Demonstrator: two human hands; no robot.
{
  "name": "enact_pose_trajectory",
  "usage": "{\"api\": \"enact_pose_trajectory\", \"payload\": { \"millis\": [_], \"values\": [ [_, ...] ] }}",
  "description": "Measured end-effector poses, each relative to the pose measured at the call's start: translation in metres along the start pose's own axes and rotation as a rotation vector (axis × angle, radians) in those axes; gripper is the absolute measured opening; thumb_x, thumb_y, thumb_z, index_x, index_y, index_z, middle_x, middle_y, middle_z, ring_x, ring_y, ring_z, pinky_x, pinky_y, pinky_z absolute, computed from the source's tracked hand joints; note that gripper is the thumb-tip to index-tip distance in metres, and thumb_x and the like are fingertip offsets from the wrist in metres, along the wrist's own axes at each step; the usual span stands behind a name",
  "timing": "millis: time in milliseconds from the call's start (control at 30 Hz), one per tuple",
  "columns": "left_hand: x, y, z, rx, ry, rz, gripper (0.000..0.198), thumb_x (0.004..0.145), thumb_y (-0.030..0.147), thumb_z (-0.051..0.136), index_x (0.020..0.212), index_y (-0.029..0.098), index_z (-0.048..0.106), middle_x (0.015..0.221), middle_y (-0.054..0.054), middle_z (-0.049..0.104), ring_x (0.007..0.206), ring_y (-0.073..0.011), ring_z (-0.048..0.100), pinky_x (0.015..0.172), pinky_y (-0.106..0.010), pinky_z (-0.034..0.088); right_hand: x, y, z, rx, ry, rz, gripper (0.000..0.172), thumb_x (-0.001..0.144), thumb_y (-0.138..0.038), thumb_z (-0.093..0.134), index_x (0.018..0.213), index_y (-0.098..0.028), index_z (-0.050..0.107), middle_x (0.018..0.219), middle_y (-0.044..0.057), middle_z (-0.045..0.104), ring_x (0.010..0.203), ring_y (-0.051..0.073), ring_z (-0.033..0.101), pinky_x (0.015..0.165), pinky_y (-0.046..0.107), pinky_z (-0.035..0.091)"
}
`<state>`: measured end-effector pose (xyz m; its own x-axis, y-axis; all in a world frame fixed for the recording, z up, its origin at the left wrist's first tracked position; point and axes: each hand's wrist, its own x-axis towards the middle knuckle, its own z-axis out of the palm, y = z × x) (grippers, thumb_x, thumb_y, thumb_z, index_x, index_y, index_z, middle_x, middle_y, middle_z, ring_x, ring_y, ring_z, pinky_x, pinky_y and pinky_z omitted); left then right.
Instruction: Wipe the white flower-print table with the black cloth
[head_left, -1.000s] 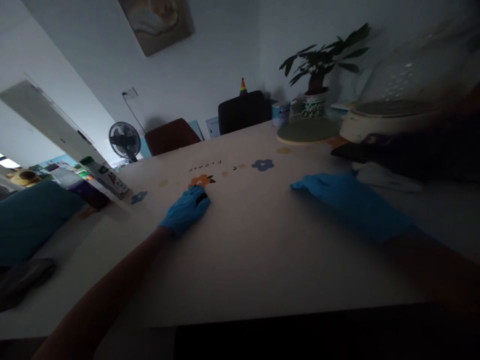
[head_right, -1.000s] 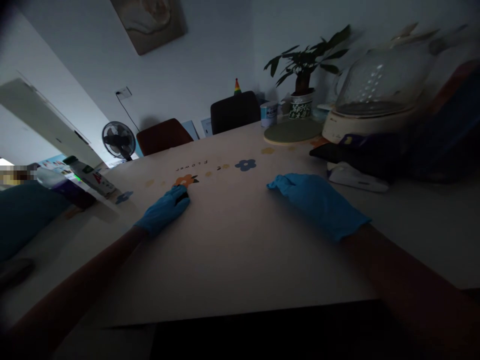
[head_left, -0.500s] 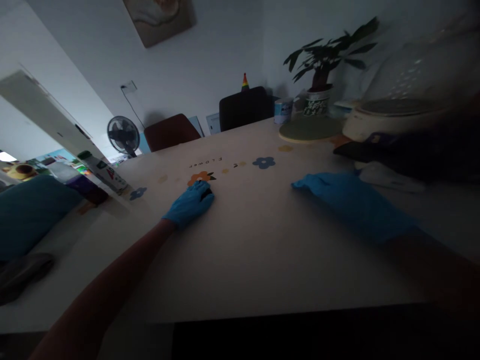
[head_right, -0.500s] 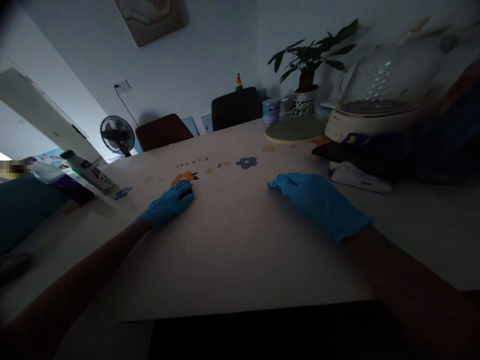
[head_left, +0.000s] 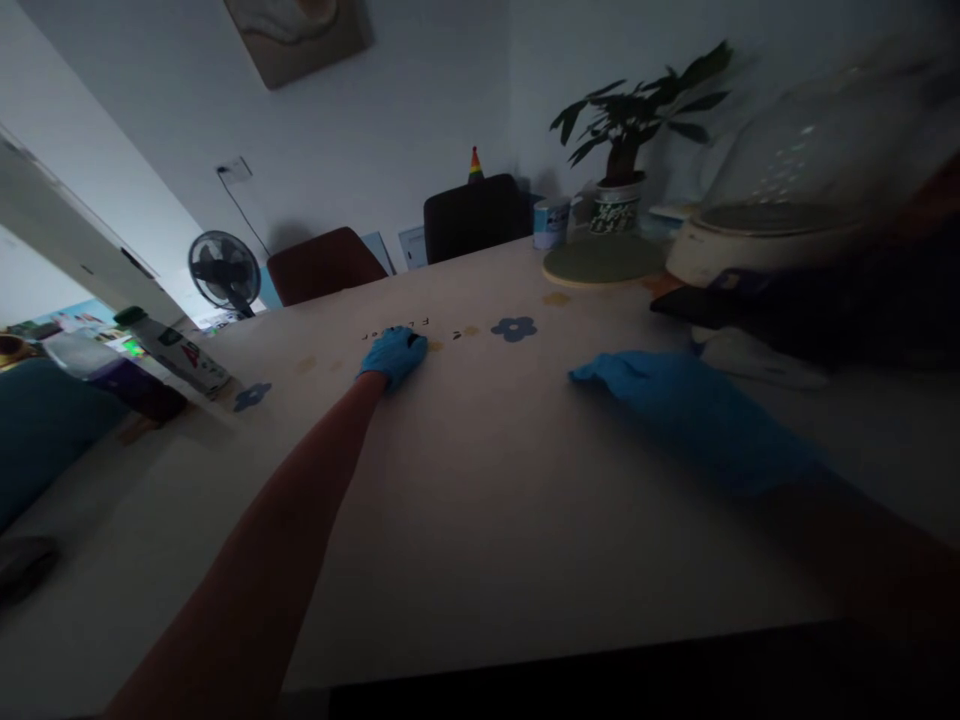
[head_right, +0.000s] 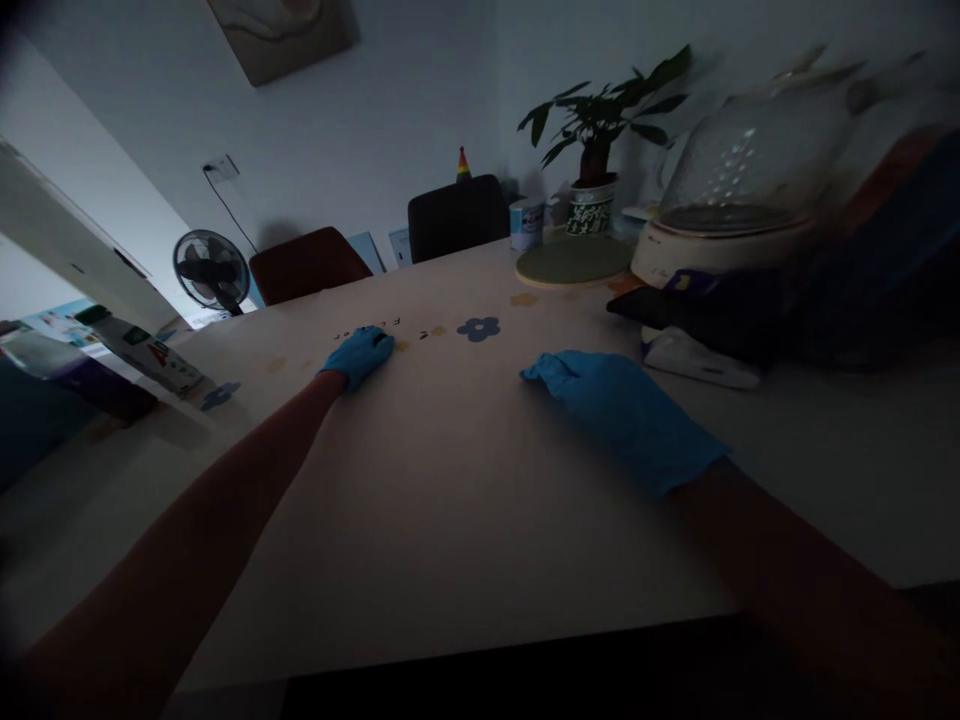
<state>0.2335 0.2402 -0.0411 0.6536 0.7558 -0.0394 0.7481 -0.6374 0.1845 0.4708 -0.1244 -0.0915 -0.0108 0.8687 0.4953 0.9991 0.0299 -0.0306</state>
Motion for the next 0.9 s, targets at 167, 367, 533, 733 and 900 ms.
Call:
{"api": "enact_pose_trajectory", "payload": {
  "millis": [167, 367, 533, 733, 900],
  "values": [
    [0.019, -0.001, 0.003, -0.011, 0.028, -0.038, 0.042, 0.128, 0.039, 0.043, 0.138, 0.012, 0.074, 0.160, -0.021, 0.072, 0.131, -0.0288, 0.061, 0.124, -0.043, 0.049, 0.003, -0.004, -0.008, -0.031, -0.007, -0.021, 0.057, 0.118, -0.015, 0.044, 0.157, -0.008, 0.084, 0.155, 0.024, 0.085, 0.142, 0.038, 0.086, 0.127, 0.057, 0.071],
    [0.000, 0.006, 0.003, -0.028, 0.018, 0.058, 0.031, 0.127, 0.039, 0.047, 0.120, 0.018, 0.068, 0.152, -0.019, 0.073, 0.131, -0.0288, 0.061, 0.126, -0.044, 0.048, 0.008, -0.002, -0.002, -0.006, -0.014, -0.005, 0.052, 0.120, -0.017, 0.047, 0.153, -0.009, 0.086, 0.153, 0.022, 0.086, 0.136, 0.037, 0.088, 0.123, 0.056, 0.073],
    [-0.044, 0.034, 0.013, -0.069, -0.022, 0.208, 0.022, 0.126, 0.038, 0.048, 0.116, 0.023, 0.060, 0.148, -0.014, 0.072, 0.127, -0.0272, 0.065, 0.124, -0.041, 0.051, 0.009, 0.000, -0.001, -0.020, -0.004, 0.002, 0.051, 0.120, -0.021, 0.047, 0.149, -0.011, 0.088, 0.150, 0.021, 0.088, 0.131, 0.038, 0.089, 0.119, 0.056, 0.074],
    [-0.098, 0.073, 0.033, -0.117, -0.048, 0.506, 0.015, 0.119, 0.039, 0.057, 0.115, 0.025, 0.060, 0.145, -0.016, 0.073, 0.138, -0.0340, 0.066, 0.133, -0.051, 0.054, 0.012, 0.008, 0.001, -0.064, -0.039, 0.010, 0.054, 0.121, -0.022, 0.045, 0.149, -0.013, 0.089, 0.148, 0.020, 0.088, 0.131, 0.035, 0.089, 0.118, 0.050, 0.075],
    [-0.124, 0.117, 0.038, -0.098, -0.083, 0.364, 0.028, 0.121, 0.044, 0.053, 0.127, 0.022, 0.069, 0.155, -0.020, 0.073, 0.155, -0.0408, 0.063, 0.142, -0.061, 0.050, 0.012, 0.017, 0.004, -0.054, -0.020, 0.075, 0.054, 0.117, -0.024, 0.048, 0.150, -0.017, 0.090, 0.152, 0.018, 0.087, 0.134, 0.037, 0.088, 0.124, 0.057, 0.072]
  ]
}}
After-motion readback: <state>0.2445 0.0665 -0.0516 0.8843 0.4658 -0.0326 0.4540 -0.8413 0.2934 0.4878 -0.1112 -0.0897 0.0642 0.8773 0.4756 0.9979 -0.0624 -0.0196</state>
